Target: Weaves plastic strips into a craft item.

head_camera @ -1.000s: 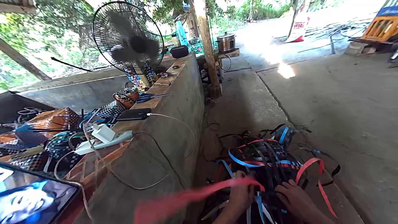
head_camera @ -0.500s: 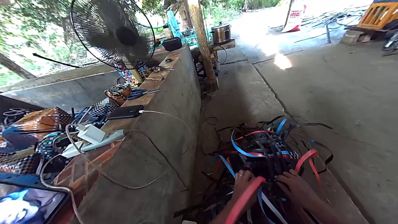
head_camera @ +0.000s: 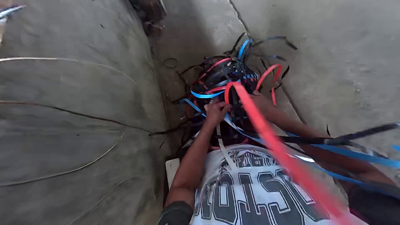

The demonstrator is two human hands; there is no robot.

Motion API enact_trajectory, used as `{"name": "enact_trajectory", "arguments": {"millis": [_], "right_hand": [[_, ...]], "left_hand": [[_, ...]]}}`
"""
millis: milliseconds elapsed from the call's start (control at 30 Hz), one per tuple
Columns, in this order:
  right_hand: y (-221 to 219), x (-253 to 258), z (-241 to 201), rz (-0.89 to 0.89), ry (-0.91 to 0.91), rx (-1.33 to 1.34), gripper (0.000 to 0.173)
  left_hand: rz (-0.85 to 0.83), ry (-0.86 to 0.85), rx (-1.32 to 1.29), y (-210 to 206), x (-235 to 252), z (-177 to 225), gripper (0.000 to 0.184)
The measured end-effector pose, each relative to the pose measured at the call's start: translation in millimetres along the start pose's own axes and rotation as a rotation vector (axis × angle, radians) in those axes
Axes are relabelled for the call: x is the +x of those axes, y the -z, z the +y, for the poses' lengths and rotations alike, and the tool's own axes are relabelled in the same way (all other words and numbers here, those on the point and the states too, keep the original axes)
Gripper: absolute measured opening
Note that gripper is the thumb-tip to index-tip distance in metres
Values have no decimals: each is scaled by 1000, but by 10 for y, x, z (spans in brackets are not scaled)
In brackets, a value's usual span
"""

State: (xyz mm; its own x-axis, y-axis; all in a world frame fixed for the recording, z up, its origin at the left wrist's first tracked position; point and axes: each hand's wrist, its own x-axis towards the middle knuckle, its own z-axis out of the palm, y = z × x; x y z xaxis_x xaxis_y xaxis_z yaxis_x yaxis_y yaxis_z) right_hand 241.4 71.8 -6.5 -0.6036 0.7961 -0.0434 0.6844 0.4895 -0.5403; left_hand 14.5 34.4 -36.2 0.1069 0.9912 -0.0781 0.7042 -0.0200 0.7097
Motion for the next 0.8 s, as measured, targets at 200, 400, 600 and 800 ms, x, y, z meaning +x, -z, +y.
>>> {"name": "enact_trajectory", "arguments": {"millis": [200, 400, 600, 800], "right_hand": [[40, -49, -303, 549, 143, 64, 34], [-75, -116, -667, 374, -142, 563, 24], [-690, -597, -354, 460, 250, 423, 22], [-589, -601, -374, 276, 274, 509, 31]], "left_hand": [[103, -65, 20, 27, 19, 6, 23], [-51, -247, -65, 7, -103, 387, 13], [-367, -312, -168, 209, -27, 88, 22], [-170, -310, -299, 22, -20, -22, 17]]}}
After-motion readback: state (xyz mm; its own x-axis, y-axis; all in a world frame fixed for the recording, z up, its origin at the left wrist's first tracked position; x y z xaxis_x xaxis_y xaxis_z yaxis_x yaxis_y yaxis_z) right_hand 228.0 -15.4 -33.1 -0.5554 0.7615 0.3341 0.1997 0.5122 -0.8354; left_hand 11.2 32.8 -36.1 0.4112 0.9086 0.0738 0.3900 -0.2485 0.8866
